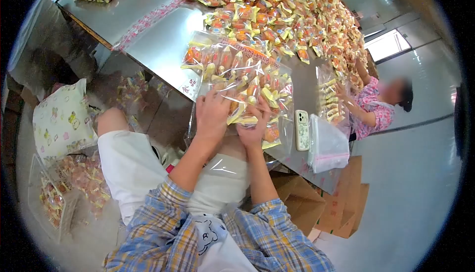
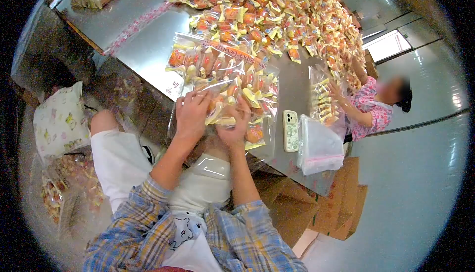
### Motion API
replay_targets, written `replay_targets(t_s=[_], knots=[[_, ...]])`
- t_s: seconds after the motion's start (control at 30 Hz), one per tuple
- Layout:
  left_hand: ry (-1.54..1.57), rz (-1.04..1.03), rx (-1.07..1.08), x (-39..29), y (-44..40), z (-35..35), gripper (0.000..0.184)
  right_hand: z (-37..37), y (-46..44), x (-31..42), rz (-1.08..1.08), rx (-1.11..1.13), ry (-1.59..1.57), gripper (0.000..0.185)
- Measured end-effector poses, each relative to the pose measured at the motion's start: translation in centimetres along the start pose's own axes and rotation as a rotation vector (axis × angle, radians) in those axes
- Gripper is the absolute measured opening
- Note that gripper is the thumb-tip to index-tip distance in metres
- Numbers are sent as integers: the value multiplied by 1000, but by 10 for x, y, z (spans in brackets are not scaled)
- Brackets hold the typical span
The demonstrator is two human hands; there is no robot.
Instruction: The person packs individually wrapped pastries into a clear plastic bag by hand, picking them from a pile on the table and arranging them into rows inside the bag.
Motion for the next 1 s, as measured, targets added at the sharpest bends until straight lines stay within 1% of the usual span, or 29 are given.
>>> replay_targets(t_s=[0.07, 0.27, 0.37, 0.43, 0.53, 0.6, 0.7, 0.73, 0.77, 0.8, 0.83, 0.9, 1.0], knots=[[-31, 17, 26, 5, -2, -1, 43, 1, -1, 2, 11, -15, 3, 55], [-53, 96, 7, 11, 2, 2, 39, 2, -3, -2, 39, -56, -56, 55], [-55, 175, -68, 17, 5, 9, 44, 4, -2, -3, 29, -44, -33, 55], [-10, 229, -28, 20, 5, 10, 50, 5, -2, -6, 21, -46, -58, 55], [10, 244, -12, 18, 4, 15, 52, -1, -4, 2, 94, 54, 138, 56], [12, 235, -9, 14, 7, 19, 50, -5, -4, 5, 88, 50, 141, 56], [25, 238, -84, 17, 10, 21, 46, -5, -7, 16, 83, 61, 212, 57], [79, 260, -102, 18, 9, 24, 41, -6, -7, 15, 86, 63, 228, 58], [97, 304, -62, 20, 10, 21, 45, -6, -6, 13, 87, 67, 242, 58], [114, 347, -21, 23, 12, 19, 48, -7, -5, 12, 122, 62, 294, 63], [129, 388, 19, 25, 13, 19, 52, -7, -7, 15, 83, 69, 270, 66], [226, 399, -9, 21, 14, 29, 48, -8, -11, 22, 8, 86, 218, 75], [309, 408, -93, 22, 18, 30, 51, -13, -10, 23, 30, 111, 249, 81]])
Point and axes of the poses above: each hand's wrist, its own y-axis away from the middle knuckle, its own z-axis out of the back of the hand, x = y × z, the point moved 8 cm from there along -y, towards the middle knuckle, and after that the axes turned 5 degrees about -x, right-handed, at the moved point
